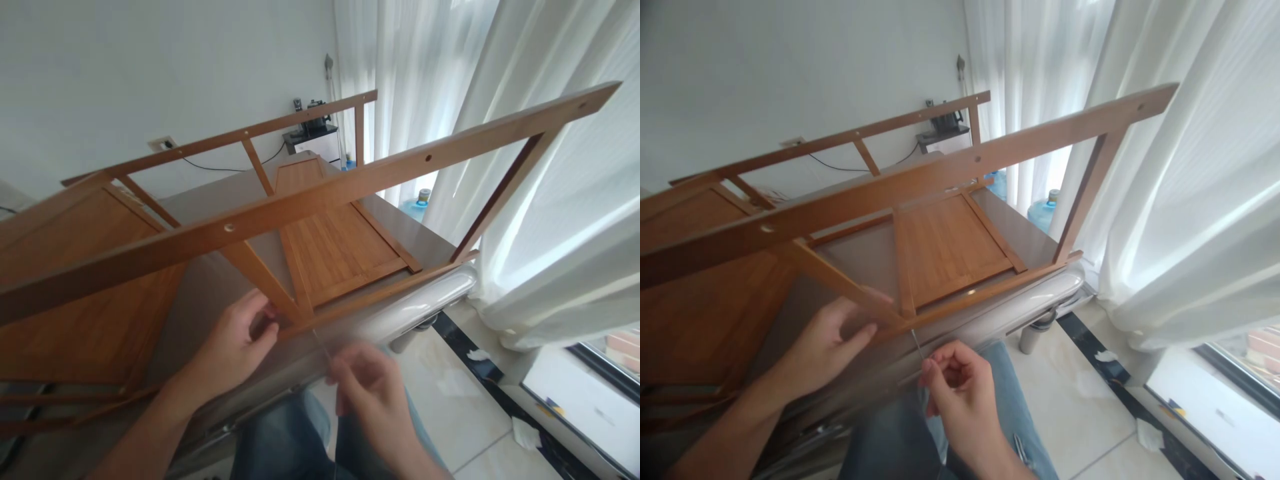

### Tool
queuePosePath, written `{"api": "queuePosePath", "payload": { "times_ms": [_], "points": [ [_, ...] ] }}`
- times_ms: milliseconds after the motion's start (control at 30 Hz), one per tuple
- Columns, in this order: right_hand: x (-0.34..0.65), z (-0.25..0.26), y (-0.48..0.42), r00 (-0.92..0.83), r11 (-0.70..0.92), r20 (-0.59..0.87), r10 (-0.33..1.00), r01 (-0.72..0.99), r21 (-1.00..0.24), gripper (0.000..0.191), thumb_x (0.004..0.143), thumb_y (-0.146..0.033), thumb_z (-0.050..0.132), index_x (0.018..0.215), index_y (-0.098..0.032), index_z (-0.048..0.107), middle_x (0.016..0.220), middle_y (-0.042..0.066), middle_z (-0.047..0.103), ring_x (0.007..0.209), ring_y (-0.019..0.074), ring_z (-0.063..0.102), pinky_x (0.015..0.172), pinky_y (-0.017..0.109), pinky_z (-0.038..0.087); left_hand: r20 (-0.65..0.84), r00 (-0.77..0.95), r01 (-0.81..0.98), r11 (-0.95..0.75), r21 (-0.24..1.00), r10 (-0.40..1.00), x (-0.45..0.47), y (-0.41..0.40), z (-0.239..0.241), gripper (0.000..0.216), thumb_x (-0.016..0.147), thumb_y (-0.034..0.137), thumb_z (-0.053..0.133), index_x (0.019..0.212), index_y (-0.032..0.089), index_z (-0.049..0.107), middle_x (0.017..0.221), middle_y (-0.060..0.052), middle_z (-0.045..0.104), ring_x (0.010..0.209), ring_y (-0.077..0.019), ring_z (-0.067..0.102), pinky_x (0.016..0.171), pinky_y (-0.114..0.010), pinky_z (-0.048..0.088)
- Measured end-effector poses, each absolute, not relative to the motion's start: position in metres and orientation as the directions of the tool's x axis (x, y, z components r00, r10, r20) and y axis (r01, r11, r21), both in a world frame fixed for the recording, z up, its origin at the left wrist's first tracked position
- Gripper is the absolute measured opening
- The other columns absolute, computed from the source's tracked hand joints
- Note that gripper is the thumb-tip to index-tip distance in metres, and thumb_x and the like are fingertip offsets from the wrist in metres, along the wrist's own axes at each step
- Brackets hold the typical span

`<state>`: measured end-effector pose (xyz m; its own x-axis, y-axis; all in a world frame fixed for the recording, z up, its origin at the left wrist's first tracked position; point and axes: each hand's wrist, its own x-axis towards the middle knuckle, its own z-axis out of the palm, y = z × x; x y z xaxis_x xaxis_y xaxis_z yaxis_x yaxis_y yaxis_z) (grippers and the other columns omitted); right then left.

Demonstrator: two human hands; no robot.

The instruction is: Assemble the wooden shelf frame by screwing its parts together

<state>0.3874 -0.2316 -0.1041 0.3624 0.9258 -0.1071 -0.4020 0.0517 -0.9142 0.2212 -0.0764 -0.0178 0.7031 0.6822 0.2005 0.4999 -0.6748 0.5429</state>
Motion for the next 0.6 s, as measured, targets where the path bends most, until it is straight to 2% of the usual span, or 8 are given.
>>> {"api": "queuePosePath", "payload": {
  "times_ms": [100,167,267,333,400,500,600],
  "points": [
    [0.381,-0.107,-0.233,0.356,0.052,-0.076,0.932,-0.336,-0.941,0.038,0.092,-0.054,0.071,0.080,-0.018,0.062,0.067,0.003,0.069,0.045,0.0101,0.058,0.040,0.018,0.045,0.227,0.701,0.480,-0.682,0.552,0.676,0.232,-0.057,-0.003,0.022,0.096,0.032,0.061,0.115,0.026,0.069,0.116,-0.004,0.070,0.109,-0.0216,0.067,0.095,-0.037,0.054],
    [0.377,-0.108,-0.234,0.352,0.062,-0.035,0.935,-0.259,-0.964,0.036,0.095,-0.051,0.068,0.079,-0.019,0.062,0.067,0.004,0.068,0.047,0.0107,0.059,0.042,0.019,0.045,0.223,0.724,0.478,-0.708,0.520,0.653,0.252,-0.044,0.005,0.020,0.095,0.039,0.065,0.109,0.025,0.071,0.111,-0.003,0.071,0.103,-0.0204,0.068,0.092,-0.036,0.054],
    [0.375,-0.110,-0.233,0.343,0.092,0.031,0.939,-0.162,-0.982,0.034,0.097,-0.046,0.066,0.077,-0.019,0.062,0.064,0.003,0.066,0.049,0.0111,0.058,0.046,0.020,0.045,0.177,0.783,0.483,-0.762,0.431,0.596,0.295,-0.029,0.012,0.025,0.085,0.047,0.076,0.090,0.022,0.071,0.095,-0.002,0.071,0.086,-0.0193,0.067,0.081,-0.035,0.054],
    [0.375,-0.111,-0.232,0.334,0.103,0.052,0.941,-0.137,-0.985,0.035,0.097,-0.046,0.064,0.076,-0.018,0.062,0.063,0.004,0.066,0.049,0.0111,0.057,0.047,0.021,0.044,0.154,0.838,0.431,-0.807,0.403,0.524,0.327,-0.022,0.014,0.033,0.079,0.050,0.082,0.090,0.022,0.070,0.097,-0.002,0.071,0.090,-0.0212,0.068,0.084,-0.037,0.055],
    [0.374,-0.114,-0.230,0.327,0.108,0.059,0.943,-0.135,-0.985,0.036,0.097,-0.048,0.064,0.076,-0.018,0.062,0.063,0.004,0.067,0.049,0.0109,0.056,0.047,0.021,0.042,0.155,0.899,0.330,-0.865,0.378,0.411,0.357,-0.017,0.014,0.043,0.078,0.055,0.082,0.102,0.022,0.070,0.110,-0.005,0.070,0.103,-0.0247,0.068,0.094,-0.041,0.055],
    [0.368,-0.126,-0.225,0.353,0.111,0.047,0.934,-0.162,-0.980,0.040,0.094,-0.055,0.065,0.077,-0.018,0.062,0.062,0.004,0.067,0.048,0.0103,0.054,0.046,0.021,0.039,0.180,0.958,0.161,-0.938,0.308,0.224,0.399,-0.013,0.008,0.064,0.086,0.064,0.070,0.135,0.024,0.062,0.141,-0.013,0.060,0.131,-0.0314,0.058,0.113,-0.049,0.047],
    [0.360,-0.139,-0.216,0.403,0.135,0.041,0.914,-0.206,-0.969,0.047,0.088,-0.063,0.068,0.074,-0.020,0.057,0.056,0.001,0.062,0.046,0.0093,0.050,0.043,0.019,0.031,0.165,0.986,-0.005,-0.978,0.208,0.030,0.433,-0.008,-0.004,0.063,0.096,0.062,0.057,0.149,0.028,0.056,0.161,-0.012,0.046,0.150,-0.0335,0.042,0.125,-0.054,0.033]
  ]
}}
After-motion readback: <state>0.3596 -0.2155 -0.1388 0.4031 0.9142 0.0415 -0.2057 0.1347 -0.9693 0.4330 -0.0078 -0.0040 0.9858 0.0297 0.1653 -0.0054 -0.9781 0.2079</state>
